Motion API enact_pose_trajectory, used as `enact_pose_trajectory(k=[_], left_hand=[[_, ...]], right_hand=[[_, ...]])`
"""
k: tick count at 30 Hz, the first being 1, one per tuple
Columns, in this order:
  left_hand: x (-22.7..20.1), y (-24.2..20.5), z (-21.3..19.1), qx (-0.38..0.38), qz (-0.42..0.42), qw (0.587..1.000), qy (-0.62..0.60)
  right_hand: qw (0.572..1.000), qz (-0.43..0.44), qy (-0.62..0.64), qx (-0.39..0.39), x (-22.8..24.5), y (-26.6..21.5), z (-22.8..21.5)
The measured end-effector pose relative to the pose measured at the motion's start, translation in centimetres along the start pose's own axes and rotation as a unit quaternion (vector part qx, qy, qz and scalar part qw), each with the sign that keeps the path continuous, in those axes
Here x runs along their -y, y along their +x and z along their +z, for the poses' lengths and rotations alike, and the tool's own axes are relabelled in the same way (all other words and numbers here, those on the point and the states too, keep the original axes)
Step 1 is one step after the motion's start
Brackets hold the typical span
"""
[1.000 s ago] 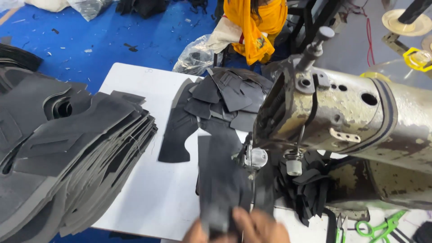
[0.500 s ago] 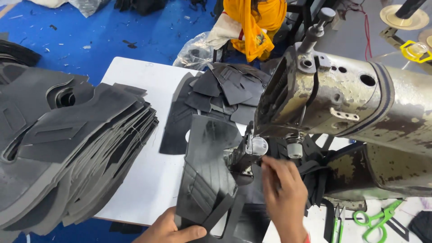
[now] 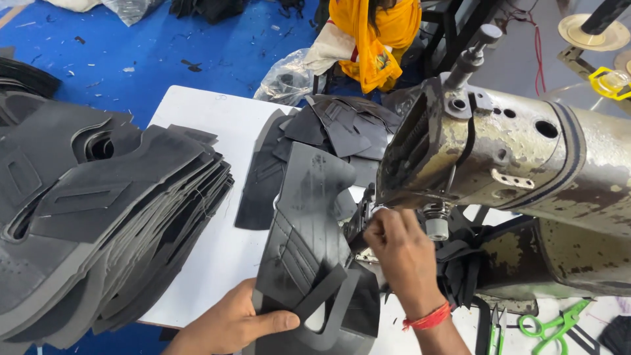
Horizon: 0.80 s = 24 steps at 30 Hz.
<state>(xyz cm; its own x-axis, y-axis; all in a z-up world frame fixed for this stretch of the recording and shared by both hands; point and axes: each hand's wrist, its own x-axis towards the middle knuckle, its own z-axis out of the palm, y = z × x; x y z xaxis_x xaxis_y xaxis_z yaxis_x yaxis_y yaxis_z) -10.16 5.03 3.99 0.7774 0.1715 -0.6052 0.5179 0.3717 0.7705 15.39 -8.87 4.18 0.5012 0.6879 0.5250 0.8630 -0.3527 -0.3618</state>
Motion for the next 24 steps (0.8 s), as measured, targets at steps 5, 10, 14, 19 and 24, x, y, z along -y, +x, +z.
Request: enact_pose_trajectory(k=[5,10,14,19,24], left_hand=[[-1.0,-0.5,-0.5,0.028,0.099,0.993,0.062],[-0.6,0.4,-1.0,0.048,0.111,0.990,0.067],[0.2,0.8,-1.9,0.051,0.094,0.992,0.061],[1.7,2.5,-5.7,0.005,0.078,0.994,0.078],[-0.7,3.5,-8.2,-0.060,0.107,0.986,0.115]], right_hand=[[0.960,0.172,0.193,-0.105,-3.0,-1.1,-1.8],[0.744,0.212,0.624,-0.109,-4.5,-5.0,-4.5],[0.710,-0.030,0.687,0.148,-8.3,-12.7,-3.1],[0.810,0.060,0.366,0.454,-5.7,-9.9,-2.1],[0.864,0.379,0.290,0.162,0.2,-4.8,-3.2]])
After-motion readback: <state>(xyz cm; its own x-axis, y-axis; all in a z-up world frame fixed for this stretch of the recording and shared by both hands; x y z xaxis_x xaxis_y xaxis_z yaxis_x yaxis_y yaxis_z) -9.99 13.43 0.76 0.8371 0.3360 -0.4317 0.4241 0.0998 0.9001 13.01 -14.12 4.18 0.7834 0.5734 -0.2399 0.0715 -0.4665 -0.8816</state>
